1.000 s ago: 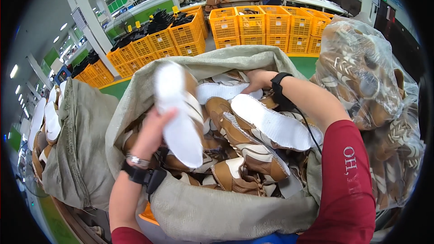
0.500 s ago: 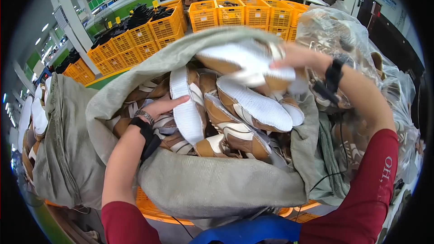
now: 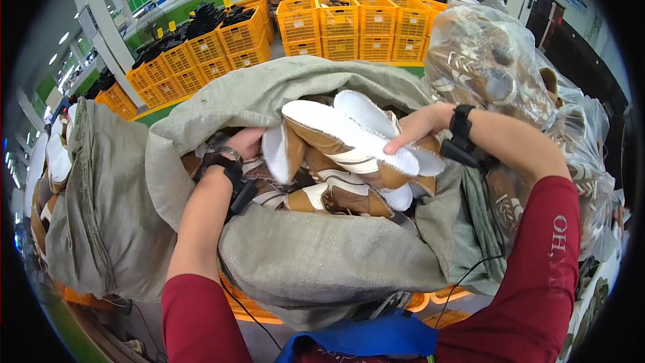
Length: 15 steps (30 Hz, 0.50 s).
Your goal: Moving finished shoe uppers from large bags into smaller bins and placing them onto a production line conveyor belt.
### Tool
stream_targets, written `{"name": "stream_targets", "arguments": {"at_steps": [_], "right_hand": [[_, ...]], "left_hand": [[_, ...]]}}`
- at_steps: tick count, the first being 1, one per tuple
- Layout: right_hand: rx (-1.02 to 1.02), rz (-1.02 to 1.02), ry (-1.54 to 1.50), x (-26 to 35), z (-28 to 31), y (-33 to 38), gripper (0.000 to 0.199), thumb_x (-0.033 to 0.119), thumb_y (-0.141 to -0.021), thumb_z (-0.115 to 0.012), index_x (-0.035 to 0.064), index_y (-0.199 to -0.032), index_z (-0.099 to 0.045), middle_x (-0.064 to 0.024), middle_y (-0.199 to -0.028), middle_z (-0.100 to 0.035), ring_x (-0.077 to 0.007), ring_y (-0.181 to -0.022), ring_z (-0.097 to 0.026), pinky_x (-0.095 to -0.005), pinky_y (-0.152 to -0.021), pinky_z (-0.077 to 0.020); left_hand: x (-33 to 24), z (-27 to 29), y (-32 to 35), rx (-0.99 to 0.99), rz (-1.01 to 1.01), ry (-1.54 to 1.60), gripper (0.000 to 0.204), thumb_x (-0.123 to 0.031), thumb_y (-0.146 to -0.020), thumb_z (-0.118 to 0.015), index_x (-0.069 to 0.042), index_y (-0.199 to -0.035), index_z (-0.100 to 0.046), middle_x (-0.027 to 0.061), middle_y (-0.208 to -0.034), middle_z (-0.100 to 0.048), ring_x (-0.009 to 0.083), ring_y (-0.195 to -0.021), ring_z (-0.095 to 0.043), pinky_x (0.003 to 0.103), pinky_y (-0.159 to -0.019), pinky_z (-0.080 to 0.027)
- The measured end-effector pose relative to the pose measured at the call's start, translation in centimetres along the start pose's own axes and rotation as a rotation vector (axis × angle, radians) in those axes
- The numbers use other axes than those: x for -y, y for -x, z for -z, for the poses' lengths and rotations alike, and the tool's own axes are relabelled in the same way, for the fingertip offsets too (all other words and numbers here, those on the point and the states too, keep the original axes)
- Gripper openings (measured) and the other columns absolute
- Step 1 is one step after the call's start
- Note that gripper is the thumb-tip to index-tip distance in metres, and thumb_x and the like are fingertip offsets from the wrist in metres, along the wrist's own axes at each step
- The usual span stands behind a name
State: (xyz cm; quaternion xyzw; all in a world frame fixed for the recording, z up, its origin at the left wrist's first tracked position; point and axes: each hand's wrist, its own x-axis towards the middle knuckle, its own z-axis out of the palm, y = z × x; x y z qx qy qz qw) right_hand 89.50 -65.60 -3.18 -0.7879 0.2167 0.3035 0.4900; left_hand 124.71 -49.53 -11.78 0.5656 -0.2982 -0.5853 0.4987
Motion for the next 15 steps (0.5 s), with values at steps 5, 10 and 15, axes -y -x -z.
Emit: {"name": "stream_targets", "arguments": {"at_steps": [5, 10, 15], "right_hand": [[-0.124, -0.081, 0.051, 0.1, -1.5, -0.1, 0.098, 0.065, -0.066, -0.064, -0.0001, -0.133, -0.035, -0.0154, -0.132, -0.041, -0.0253, -0.122, -0.039, -0.0352, -0.101, -0.0299], [-0.233, 0.162, -0.033, -1.2, -4.2, 1.2, 0.085, 0.058, -0.067, -0.068, -0.001, -0.125, -0.046, -0.0154, -0.122, -0.052, -0.0244, -0.113, -0.047, -0.0317, -0.098, -0.0338], [-0.309, 0.269, -0.028, -1.8, -5.1, 0.1, 0.082, 0.055, -0.07, -0.068, -0.0012, -0.125, -0.045, -0.0155, -0.122, -0.051, -0.0235, -0.113, -0.047, -0.0312, -0.097, -0.0339]], "left_hand": [[1.5, -0.5, -1.4, -0.132, 0.069, 0.139, 0.032, -0.023, -0.091, -0.051, -0.005, -0.117, -0.049, 0.0087, -0.114, -0.057, 0.0207, -0.101, -0.055, 0.038, -0.09, -0.045], [-0.2, -2.2, -0.1, -0.037, 0.256, 0.147, 0.032, -0.022, -0.092, -0.048, -0.002, -0.117, -0.048, 0.0143, -0.114, -0.055, 0.0246, -0.103, -0.056, 0.042, -0.087, -0.048], [1.2, -0.4, -1.7, 0.105, 0.411, 0.016, 0.041, -0.041, -0.092, -0.043, -0.012, -0.121, -0.045, 0.0074, -0.12, -0.053, 0.0259, -0.107, -0.054, 0.051, -0.088, -0.045]]}}
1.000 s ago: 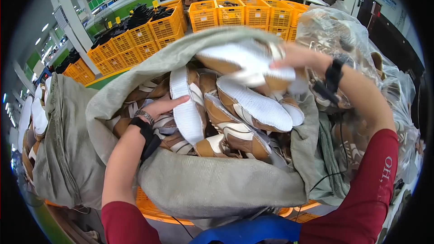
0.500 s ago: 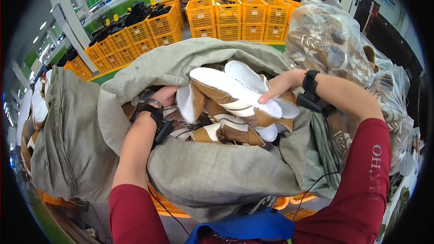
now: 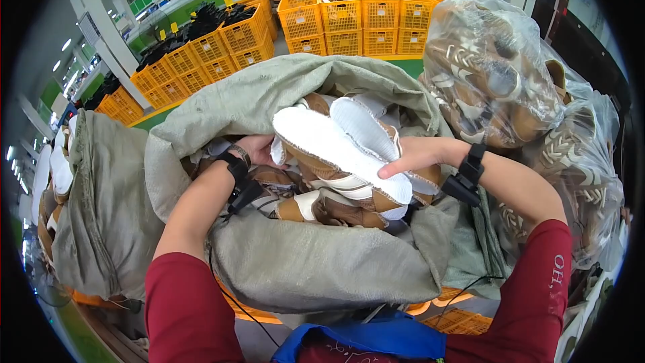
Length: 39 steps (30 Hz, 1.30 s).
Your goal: Moving finished shoe uppers from large bags into smaller bins and placing them onto a production line conveyor belt.
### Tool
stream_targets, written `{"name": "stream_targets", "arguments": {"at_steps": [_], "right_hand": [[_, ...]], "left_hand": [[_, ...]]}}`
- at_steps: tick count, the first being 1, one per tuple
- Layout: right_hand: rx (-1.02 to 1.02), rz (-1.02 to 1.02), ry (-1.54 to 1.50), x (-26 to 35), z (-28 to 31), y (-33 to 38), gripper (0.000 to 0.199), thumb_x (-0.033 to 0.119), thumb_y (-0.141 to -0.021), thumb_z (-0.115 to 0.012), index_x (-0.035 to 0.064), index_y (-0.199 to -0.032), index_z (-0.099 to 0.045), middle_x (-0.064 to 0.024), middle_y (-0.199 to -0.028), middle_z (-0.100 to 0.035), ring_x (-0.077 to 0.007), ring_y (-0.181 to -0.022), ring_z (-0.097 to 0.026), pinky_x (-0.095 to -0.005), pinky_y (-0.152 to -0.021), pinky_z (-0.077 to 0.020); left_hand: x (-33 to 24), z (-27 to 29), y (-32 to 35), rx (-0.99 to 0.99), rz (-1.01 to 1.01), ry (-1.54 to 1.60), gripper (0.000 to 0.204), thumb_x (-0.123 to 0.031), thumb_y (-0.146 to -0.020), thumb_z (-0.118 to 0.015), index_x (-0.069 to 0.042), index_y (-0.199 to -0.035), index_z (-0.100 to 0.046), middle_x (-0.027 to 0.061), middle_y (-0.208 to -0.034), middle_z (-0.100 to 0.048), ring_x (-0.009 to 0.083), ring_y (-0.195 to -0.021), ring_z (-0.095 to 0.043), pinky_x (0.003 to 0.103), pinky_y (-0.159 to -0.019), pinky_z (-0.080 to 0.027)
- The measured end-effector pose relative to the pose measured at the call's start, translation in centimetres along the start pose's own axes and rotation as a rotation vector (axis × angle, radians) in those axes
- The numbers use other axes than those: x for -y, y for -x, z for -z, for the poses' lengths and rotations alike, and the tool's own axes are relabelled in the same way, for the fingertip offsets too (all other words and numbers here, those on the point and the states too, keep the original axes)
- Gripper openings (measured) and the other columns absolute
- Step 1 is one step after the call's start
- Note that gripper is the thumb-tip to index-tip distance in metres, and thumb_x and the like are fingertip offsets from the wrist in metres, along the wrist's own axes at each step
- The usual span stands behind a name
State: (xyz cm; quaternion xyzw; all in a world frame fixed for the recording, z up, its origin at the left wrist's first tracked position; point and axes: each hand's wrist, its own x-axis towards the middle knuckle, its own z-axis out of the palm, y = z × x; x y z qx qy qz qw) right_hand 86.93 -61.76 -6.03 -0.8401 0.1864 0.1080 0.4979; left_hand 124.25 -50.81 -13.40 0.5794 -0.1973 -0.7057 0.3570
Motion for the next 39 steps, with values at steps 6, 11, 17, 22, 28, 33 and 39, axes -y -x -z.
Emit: {"name": "stream_targets", "arguments": {"at_steps": [6, 11, 17, 22, 28, 33, 39], "right_hand": [[0.1, -0.024, -0.203, -0.6, 0.9, -0.2, 0.077, 0.047, -0.074, -0.067, -0.0012, -0.128, -0.041, -0.0139, -0.126, -0.048, -0.0212, -0.116, -0.044, -0.0303, -0.1, -0.0317], [-0.037, -0.031, -0.255, -2.7, 1.9, 2.5, 0.076, 0.048, -0.074, -0.066, -0.002, -0.127, -0.043, -0.0151, -0.125, -0.048, -0.0218, -0.117, -0.044, -0.0295, -0.101, -0.0305], [0.118, -0.232, -0.435, -1.9, 1.1, 1.5, 0.08, 0.05, -0.073, -0.067, -0.0015, -0.128, -0.041, -0.0149, -0.124, -0.049, -0.0202, -0.116, -0.045, -0.0299, -0.099, -0.0331], [0.235, 0.085, -0.342, 2.9, -3.4, 1.4, 0.076, 0.041, -0.076, -0.068, 0.0022, -0.133, -0.035, -0.0105, -0.13, -0.044, -0.0183, -0.118, -0.041, -0.0298, -0.101, -0.0307], [0.155, -0.046, -0.411, 0.5, -3.7, 1.6, 0.069, 0.052, -0.085, -0.051, 0.0017, -0.13, -0.038, -0.0116, -0.13, -0.043, -0.0176, -0.119, -0.04, -0.0304, -0.1, -0.0318], [0.033, 0.047, -0.65, -1.5, -6.0, 1.1, 0.069, 0.049, -0.082, -0.057, 0.0019, -0.129, -0.039, -0.0093, -0.127, -0.047, -0.0154, -0.119, -0.039, -0.0295, -0.102, -0.0289], [-0.173, 0.342, -0.535, 1.9, -5.3, 6.0, 0.059, 0.045, -0.079, -0.065, 0.0059, -0.12, -0.048, -0.0027, -0.111, -0.054, -0.0105, -0.105, -0.046, -0.0263, -0.094, -0.0351]], "left_hand": [[0.7, -4.3, 2.3, -0.1, -0.542, 0.463, 0.037, -0.026, -0.092, -0.046, -0.003, -0.121, -0.047, 0.0115, -0.124, -0.05, 0.0251, -0.11, -0.052, 0.045, -0.096, -0.04], [4.6, -3.0, 12.8, -0.069, -0.537, 0.244, 0.053, -0.03, -0.087, -0.056, -0.001, -0.128, -0.038, 0.0133, -0.125, -0.049, 0.0237, -0.112, -0.05, 0.041, -0.097, -0.039], [13.3, -9.7, 22.5, -0.187, -0.321, 0.043, 0.066, -0.034, -0.084, -0.06, 0.001, -0.132, -0.031, 0.0143, -0.126, -0.047, 0.0218, -0.112, -0.049, 0.038, -0.096, -0.039], [11.3, -12.0, 22.6, 0.074, -0.153, -0.114, 0.062, -0.044, -0.088, -0.05, 0.001, -0.127, -0.034, 0.0169, -0.12, -0.049, 0.0229, -0.095, -0.058, 0.032, -0.068, -0.053], [7.3, -15.8, 16.9, 0.087, -0.194, -0.303, 0.065, -0.045, -0.088, -0.051, -0.006, -0.134, -0.026, 0.011, -0.128, -0.043, 0.0174, -0.114, -0.045, 0.032, -0.094, -0.041], [7.7, -16.6, 15.0, 0.157, -0.23, -0.068, 0.072, -0.036, -0.086, -0.056, -0.008, -0.136, -0.012, 0.0111, -0.13, -0.039, 0.0226, -0.112, -0.048, 0.041, -0.089, -0.046], [5.3, -20.8, 16.9, -0.016, -0.647, -0.297, 0.101, -0.025, -0.066, -0.079, -0.006, -0.137, -0.01, 0.0102, -0.13, -0.036, 0.0207, -0.119, -0.038, 0.035, -0.1, -0.034]]}}
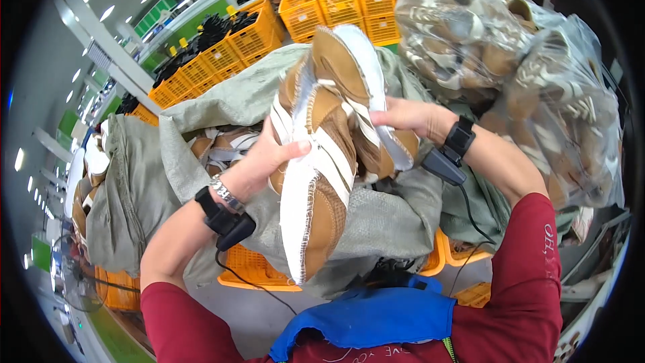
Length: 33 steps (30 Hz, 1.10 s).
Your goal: Moving finished shoe uppers from large bags into smaller bins and placing them onto a production line conveyor belt.
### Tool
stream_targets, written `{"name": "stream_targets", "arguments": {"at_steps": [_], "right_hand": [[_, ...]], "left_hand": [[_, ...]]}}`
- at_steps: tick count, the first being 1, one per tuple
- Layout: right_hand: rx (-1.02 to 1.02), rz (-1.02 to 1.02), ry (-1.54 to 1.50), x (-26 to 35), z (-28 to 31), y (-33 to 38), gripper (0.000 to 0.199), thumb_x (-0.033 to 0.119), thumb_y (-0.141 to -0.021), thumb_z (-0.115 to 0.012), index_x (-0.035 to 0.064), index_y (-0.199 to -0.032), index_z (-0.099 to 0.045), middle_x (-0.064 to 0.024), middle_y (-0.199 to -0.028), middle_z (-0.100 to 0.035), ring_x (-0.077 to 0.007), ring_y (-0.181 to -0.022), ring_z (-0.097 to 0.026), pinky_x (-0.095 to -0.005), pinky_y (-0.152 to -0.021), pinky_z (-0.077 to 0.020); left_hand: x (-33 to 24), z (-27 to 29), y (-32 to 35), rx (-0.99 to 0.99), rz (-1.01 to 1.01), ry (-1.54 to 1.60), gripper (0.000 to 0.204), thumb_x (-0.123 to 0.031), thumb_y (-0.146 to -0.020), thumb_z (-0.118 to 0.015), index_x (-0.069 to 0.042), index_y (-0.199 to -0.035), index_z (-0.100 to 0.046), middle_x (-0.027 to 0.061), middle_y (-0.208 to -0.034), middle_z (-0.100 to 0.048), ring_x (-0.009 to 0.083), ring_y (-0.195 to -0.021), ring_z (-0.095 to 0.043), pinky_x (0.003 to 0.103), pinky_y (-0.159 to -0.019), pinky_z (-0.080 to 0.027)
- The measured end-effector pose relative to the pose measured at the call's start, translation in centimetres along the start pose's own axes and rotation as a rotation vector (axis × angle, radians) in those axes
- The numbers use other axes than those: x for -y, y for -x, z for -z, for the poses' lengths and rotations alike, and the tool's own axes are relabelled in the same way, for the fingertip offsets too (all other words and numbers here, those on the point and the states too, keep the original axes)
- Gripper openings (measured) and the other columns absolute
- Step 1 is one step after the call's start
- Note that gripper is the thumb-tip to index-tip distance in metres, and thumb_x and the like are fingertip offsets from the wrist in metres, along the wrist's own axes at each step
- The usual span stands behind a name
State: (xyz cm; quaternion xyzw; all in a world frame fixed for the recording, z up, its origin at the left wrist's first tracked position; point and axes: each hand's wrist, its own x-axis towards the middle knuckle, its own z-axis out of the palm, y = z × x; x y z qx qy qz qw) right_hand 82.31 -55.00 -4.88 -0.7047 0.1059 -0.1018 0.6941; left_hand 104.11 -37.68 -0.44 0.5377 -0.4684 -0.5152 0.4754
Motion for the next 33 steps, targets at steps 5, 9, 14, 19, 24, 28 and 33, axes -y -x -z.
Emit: {"name": "stream_targets", "arguments": {"at_steps": [5, 9, 14, 19, 24, 28, 33], "right_hand": [[-0.245, 0.311, 0.109, 6.7, -2.4, 2.3, 0.057, 0.043, -0.075, -0.069, 0.0028, -0.111, -0.053, -0.0026, -0.104, -0.056, -0.0113, -0.098, -0.049, -0.0263, -0.089, -0.0384], [-0.569, 0.507, 0.151, 13.1, -5.8, 8.2, 0.057, 0.044, -0.074, -0.069, 0.0043, -0.112, -0.053, -0.0052, -0.101, -0.059, -0.0136, -0.098, -0.053, -0.0287, -0.09, -0.0407], [-0.846, 0.499, 0.077, 16.9, -11.6, 18.8, 0.048, 0.034, -0.083, -0.062, 0.002, -0.117, -0.05, -0.0102, -0.107, -0.058, -0.0159, -0.096, -0.056, -0.03, -0.084, -0.0473], [-1.191, 0.662, 0.297, 15.4, -22.4, 31.4, 0.05, 0.034, -0.085, -0.059, 0.0028, -0.123, -0.046, -0.005, -0.115, -0.056, -0.0145, -0.104, -0.052, -0.0303, -0.089, -0.0423], [-1.972, 0.489, 0.302, 10.1, -37.1, 43.0, 0.046, 0.032, -0.083, -0.061, 0.0034, -0.117, -0.05, -0.0051, -0.105, -0.059, -0.0131, -0.097, -0.054, -0.0279, -0.086, -0.0428], [-2.441, 0.379, 0.14, 3.0, -49.5, 48.0, 0.046, 0.029, -0.088, -0.054, 0.001, -0.123, -0.044, -0.007, -0.116, -0.054, -0.0154, -0.102, -0.052, -0.0306, -0.088, -0.0423], [-2.577, 0.239, -0.33, -7.6, -55.2, 51.8, 0.053, 0.036, -0.089, -0.053, 0.0044, -0.129, -0.039, -0.009, -0.124, -0.05, -0.0177, -0.107, -0.052, -0.0327, -0.091, -0.0439]], "left_hand": [[-7.7, -1.3, 0.8, -0.054, -0.463, -0.318, 0.096, -0.025, -0.061, -0.082, -0.002, -0.132, -0.023, 0.0117, -0.126, -0.042, 0.0197, -0.115, -0.043, 0.034, -0.099, -0.036], [-14.8, -4.0, 2.0, 0.12, -0.722, -0.528, 0.085, -0.028, -0.068, -0.076, -0.004, -0.131, -0.025, 0.0105, -0.12, -0.047, 0.0183, -0.105, -0.052, 0.031, -0.09, -0.043], [-19.7, -13.3, 7.5, 0.707, -0.97, -0.343, 0.077, -0.02, -0.073, -0.071, 0.0, -0.132, -0.026, 0.0136, -0.111, -0.056, 0.0157, -0.1, -0.054, 0.03, -0.089, -0.045], [-19.8, -21.3, 3.8, 0.909, -1.08, -0.4, 0.07, -0.034, -0.078, -0.065, 0.003, -0.127, -0.031, 0.0138, -0.111, -0.054, 0.0174, -0.094, -0.059, 0.027, -0.082, -0.048], [-14.2, -36.0, 12.9, 1.544, -1.023, -0.22, 0.074, -0.032, -0.075, -0.068, 0.002, -0.129, -0.031, 0.0122, -0.114, -0.052, 0.016, -0.098, -0.055, 0.027, -0.084, -0.046], [-7.5, -46.2, 22.8, 1.964, -0.85, -0.119, 0.083, -0.026, -0.069, -0.072, 0.002, -0.132, -0.025, 0.0103, -0.113, -0.049, 0.0156, -0.099, -0.051, 0.027, -0.086, -0.043], [7.0, -59.6, 26.5, 2.169, -0.415, -0.149, 0.092, -0.022, -0.063, -0.08, 0.003, -0.131, -0.023, 0.0137, -0.122, -0.046, 0.0188, -0.112, -0.045, 0.031, -0.097, -0.036]]}}
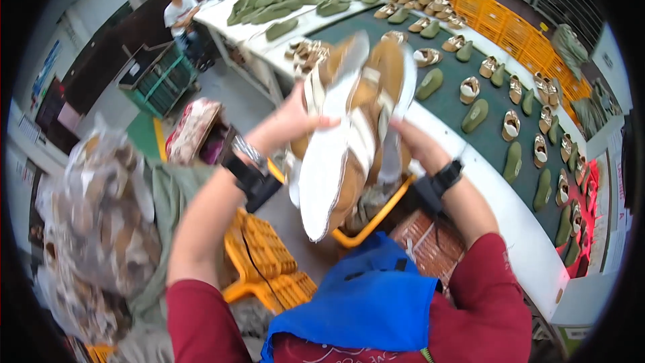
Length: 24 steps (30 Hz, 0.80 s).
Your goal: Moving finished shoe uppers from large bags into smaller bins and placing them onto a production line conveyor belt.
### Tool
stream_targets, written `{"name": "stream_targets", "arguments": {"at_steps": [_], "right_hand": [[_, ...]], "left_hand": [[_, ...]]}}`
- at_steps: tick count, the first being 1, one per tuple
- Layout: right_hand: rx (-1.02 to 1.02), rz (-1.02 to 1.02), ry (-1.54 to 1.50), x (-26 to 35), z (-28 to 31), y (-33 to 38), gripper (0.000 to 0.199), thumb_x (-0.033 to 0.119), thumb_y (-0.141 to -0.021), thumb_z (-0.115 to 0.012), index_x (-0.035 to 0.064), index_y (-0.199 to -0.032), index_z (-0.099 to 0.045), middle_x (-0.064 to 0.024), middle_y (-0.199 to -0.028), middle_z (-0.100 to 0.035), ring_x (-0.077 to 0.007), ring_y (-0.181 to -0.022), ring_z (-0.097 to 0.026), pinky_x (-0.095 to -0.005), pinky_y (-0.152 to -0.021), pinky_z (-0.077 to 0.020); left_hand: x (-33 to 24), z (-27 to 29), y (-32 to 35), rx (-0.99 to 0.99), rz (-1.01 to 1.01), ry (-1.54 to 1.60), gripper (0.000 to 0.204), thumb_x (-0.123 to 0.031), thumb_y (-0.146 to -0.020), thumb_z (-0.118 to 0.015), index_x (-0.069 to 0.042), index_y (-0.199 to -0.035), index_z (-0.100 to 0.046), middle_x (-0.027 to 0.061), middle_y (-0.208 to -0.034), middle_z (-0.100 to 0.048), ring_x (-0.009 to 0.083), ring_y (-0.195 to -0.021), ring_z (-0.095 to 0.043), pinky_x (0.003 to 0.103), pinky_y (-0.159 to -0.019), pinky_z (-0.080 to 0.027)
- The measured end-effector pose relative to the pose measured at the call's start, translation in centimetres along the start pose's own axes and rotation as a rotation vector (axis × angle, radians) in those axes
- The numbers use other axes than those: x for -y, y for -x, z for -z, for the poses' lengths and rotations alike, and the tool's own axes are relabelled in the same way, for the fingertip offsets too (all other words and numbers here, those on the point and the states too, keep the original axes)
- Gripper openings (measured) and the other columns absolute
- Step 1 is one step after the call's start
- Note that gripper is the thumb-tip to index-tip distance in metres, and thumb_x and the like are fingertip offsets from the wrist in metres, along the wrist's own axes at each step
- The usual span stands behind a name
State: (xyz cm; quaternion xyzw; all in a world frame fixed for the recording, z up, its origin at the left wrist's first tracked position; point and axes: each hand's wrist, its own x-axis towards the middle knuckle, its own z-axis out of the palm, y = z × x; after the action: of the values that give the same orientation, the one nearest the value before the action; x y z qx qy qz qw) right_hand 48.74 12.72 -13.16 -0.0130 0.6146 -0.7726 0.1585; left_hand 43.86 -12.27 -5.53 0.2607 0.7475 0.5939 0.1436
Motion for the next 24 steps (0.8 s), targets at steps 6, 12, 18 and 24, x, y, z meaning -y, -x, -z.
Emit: {"name": "stream_targets", "arguments": {"at_steps": [6, 12, 18, 24], "right_hand": [[-0.36, -0.111, -0.303, -23.9, 7.0, -11.2, 0.055, 0.037, -0.089, -0.053, 0.0012, -0.128, -0.039, -0.0114, -0.12, -0.052, -0.0215, -0.101, -0.056, -0.0347, -0.081, -0.0493], [-0.287, -0.325, -0.382, -19.1, 3.5, -13.5, 0.059, 0.039, -0.089, -0.051, 0.0026, -0.132, -0.034, -0.012, -0.124, -0.049, -0.0238, -0.105, -0.053, -0.0372, -0.084, -0.048], [-0.43, -0.221, -0.301, -18.0, 0.6, -13.7, 0.056, 0.037, -0.09, -0.05, 0.0026, -0.132, -0.034, -0.0117, -0.125, -0.047, -0.0233, -0.106, -0.052, -0.0384, -0.085, -0.0477], [-0.5, -0.454, -0.386, -16.8, 0.7, -13.5, 0.057, 0.037, -0.091, -0.049, 0.0038, -0.134, -0.031, -0.013, -0.126, -0.047, -0.0223, -0.107, -0.052, -0.0386, -0.087, -0.0482]], "left_hand": [[28.3, -2.4, -9.0, -0.11, 0.182, -0.376, 0.113, -0.04, -0.052, -0.082, -0.008, -0.138, -0.015, 0.023, -0.13, -0.038, 0.0367, -0.12, -0.039, 0.04, -0.1, -0.034], [31.1, 3.0, -11.9, 0.079, 0.246, -0.214, 0.121, -0.041, -0.053, -0.083, 0.004, -0.136, -0.008, 0.0202, -0.131, -0.037, 0.0292, -0.123, -0.036, 0.035, -0.103, -0.029], [31.5, 5.3, -13.7, 0.305, 0.151, -0.217, 0.114, -0.043, -0.054, -0.083, 0.005, -0.132, -0.014, 0.0217, -0.127, -0.038, 0.0279, -0.121, -0.038, 0.036, -0.102, -0.03], [31.2, 5.5, -17.6, 0.583, 0.334, -0.406, 0.123, -0.061, -0.048, -0.077, -0.001, -0.135, -0.014, 0.0302, -0.13, -0.031, 0.0418, -0.118, -0.039, 0.043, -0.099, -0.034]]}}
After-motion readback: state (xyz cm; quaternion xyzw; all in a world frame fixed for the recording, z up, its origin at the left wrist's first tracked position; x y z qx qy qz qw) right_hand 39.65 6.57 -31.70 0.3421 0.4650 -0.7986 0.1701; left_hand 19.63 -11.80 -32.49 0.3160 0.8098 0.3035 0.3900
